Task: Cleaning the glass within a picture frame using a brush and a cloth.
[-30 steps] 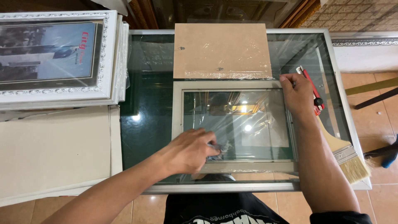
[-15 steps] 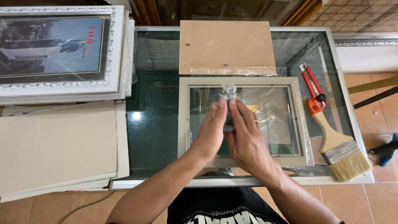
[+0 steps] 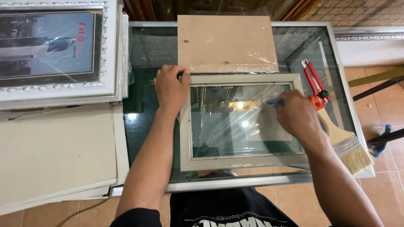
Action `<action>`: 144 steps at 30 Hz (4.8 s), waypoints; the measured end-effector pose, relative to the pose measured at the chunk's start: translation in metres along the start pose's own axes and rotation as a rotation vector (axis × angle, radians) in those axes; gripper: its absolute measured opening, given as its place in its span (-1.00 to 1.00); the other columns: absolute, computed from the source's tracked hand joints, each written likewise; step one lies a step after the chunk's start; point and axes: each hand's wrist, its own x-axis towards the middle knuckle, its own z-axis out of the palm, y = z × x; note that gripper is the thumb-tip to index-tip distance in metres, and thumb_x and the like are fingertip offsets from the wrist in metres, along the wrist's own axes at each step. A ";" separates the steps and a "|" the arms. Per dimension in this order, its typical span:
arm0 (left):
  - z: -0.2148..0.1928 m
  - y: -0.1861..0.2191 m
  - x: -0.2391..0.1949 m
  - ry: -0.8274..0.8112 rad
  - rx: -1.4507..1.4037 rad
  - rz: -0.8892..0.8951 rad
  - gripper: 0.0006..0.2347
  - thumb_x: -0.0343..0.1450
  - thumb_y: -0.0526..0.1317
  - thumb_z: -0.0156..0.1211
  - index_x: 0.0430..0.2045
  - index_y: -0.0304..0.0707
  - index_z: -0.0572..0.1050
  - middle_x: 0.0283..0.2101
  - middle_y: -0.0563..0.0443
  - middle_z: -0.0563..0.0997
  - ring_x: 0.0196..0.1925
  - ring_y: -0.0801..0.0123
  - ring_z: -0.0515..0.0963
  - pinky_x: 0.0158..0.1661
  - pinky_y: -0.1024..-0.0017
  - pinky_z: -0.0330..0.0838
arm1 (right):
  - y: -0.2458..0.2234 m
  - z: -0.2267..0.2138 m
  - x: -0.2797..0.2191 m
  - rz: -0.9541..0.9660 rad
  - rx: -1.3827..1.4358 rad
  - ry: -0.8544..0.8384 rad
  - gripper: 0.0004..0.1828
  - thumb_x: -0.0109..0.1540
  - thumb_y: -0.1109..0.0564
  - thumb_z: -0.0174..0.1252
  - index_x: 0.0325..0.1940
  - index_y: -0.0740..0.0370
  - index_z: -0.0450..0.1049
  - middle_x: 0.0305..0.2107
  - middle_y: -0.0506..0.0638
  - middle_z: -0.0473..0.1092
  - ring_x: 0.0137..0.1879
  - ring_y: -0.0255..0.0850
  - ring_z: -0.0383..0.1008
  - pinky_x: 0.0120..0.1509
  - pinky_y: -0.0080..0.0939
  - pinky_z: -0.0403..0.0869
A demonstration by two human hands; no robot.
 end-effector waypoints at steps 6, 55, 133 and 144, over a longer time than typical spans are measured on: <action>0.006 0.000 0.003 -0.069 0.030 0.024 -0.86 0.42 0.01 0.19 -0.33 0.10 0.60 -0.24 0.10 0.55 -0.03 0.17 0.53 -0.05 0.17 0.32 | -0.112 0.035 -0.030 -0.481 0.032 0.340 -0.78 0.22 0.09 0.09 -0.18 0.27 0.53 -0.26 0.17 0.43 -0.18 0.19 0.57 -0.18 0.05 0.55; -0.002 0.002 0.007 -0.131 -0.008 -0.036 -0.88 0.46 0.01 0.19 -0.37 0.18 0.63 -0.30 0.19 0.57 -0.03 0.26 0.53 -0.03 0.23 0.30 | -0.057 0.012 0.006 -0.128 0.057 -0.055 -0.89 0.13 0.04 0.21 -0.27 -0.05 0.57 -0.29 0.05 0.46 -0.14 0.17 0.63 -0.04 0.11 0.59; -0.005 -0.011 -0.001 -0.106 -0.088 0.103 -0.85 0.44 -0.01 0.27 -0.28 0.03 0.58 -0.23 0.06 0.47 0.01 0.09 0.47 -0.01 0.12 0.31 | -0.003 0.039 -0.001 -0.134 -0.059 0.476 -0.64 0.31 0.10 0.10 0.12 -0.24 0.63 -0.05 0.01 0.38 0.05 0.18 0.50 0.01 0.07 0.54; 0.000 -0.018 0.000 -0.080 -0.119 0.117 -0.83 0.43 0.03 0.27 -0.36 0.04 0.59 -0.28 0.05 0.48 -0.05 0.07 0.50 -0.06 0.10 0.32 | -0.127 0.054 -0.023 -0.662 0.036 0.540 -0.94 0.21 0.15 0.10 -0.32 -0.01 0.48 -0.28 -0.03 0.35 -0.12 0.10 0.51 -0.11 -0.08 0.49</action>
